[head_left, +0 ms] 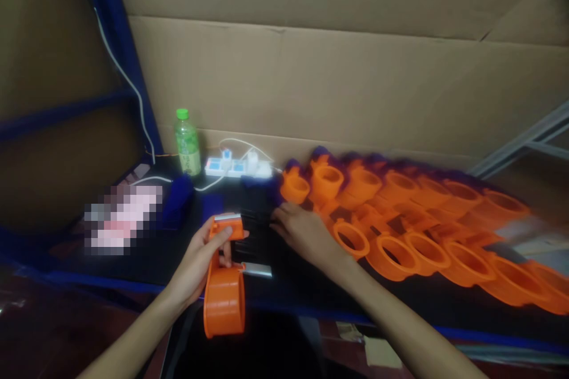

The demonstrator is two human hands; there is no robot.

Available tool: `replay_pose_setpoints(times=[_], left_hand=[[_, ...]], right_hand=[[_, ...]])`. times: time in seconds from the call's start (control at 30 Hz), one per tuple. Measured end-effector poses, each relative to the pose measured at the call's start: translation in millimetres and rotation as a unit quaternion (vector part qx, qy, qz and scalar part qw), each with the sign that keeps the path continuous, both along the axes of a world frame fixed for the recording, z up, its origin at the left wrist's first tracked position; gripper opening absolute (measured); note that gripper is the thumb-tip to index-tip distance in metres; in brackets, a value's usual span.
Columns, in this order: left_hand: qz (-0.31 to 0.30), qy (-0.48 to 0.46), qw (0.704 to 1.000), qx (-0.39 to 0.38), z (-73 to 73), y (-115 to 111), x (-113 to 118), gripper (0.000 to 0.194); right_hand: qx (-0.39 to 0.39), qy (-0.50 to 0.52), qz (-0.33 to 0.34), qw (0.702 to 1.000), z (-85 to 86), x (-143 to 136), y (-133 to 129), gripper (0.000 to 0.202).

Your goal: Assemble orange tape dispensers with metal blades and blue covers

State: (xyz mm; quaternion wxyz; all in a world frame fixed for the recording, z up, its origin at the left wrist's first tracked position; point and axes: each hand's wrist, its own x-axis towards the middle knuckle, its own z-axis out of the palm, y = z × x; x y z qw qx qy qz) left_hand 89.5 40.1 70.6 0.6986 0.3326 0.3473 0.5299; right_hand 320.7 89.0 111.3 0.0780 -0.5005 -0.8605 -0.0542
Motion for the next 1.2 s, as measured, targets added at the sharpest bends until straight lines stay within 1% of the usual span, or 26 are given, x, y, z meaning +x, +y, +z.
replay_pose_setpoints(times=[0.13, 0.3, 0.33, 0.4, 0.47, 0.53, 0.6, 0.67, 0.77, 0.9, 1.0, 1.1, 1.2], left_hand=[[-0.021, 0.01, 1.0, -0.009, 0.7, -1, -1, 0.04], [-0.028, 0.026, 0.999, 0.002, 2.0, -3, -3, 0.036], [-0.028, 0.025, 0.999, 0.005, 1.6, -3, -4, 0.036], [-0.025, 0.026, 0.999, 0.011, -0.1, -2, -4, 0.038], [-0.021, 0.032, 0.999, 0.016, -2.6, -1, -5, 0.039], [-0.017, 0.044, 0.999, 0.022, -5.0, 1, -4, 0.042], [-0.021, 0.06, 0.998, 0.026, -6.3, 2, -3, 0.044], [-0.032, 0.069, 0.997, 0.029, -6.2, 2, -2, 0.044], [-0.042, 0.061, 0.997, 0.035, -4.8, 0, 0, 0.042], [-0.036, 0.094, 0.994, 0.051, -4.0, -2, 0, 0.037], [-0.033, 0.101, 0.993, 0.045, -4.6, -3, 0, 0.041], [-0.043, 0.06, 0.997, 0.016, -4.4, -5, 1, 0.042], [-0.042, 0.018, 0.999, -0.025, -2.9, -7, 2, 0.036]], right_hand=[[0.008, -0.026, 0.006, 1.0, -8.9, -2, -8, 0.008], [0.006, -0.01, 0.01, 1.0, -15.3, 4, -9, 0.011], [0.0, 0.013, 0.012, 1.0, -15.9, 7, -9, 0.012], [-0.021, 0.094, 0.006, 0.995, -15.2, 13, -10, 0.014], [-0.052, 0.194, -0.008, 0.98, -11.3, 18, -11, 0.014], [-0.082, 0.271, -0.011, 0.959, -4.1, 18, -14, 0.018], [-0.107, 0.318, 0.004, 0.942, 5.0, 14, -18, 0.023], [-0.119, 0.34, 0.031, 0.932, 13.7, 6, -23, 0.024], [-0.109, 0.336, 0.088, 0.932, 22.1, -8, -29, 0.02], [-0.061, 0.292, 0.151, 0.942, 20.9, -24, -31, 0.018], [-0.023, 0.282, 0.167, 0.945, 13.9, -33, -30, 0.02], [0.004, 0.293, 0.173, 0.94, 7.1, -39, -32, 0.021], [0.024, 0.272, 0.185, 0.944, 4.4, -45, -35, 0.023]])
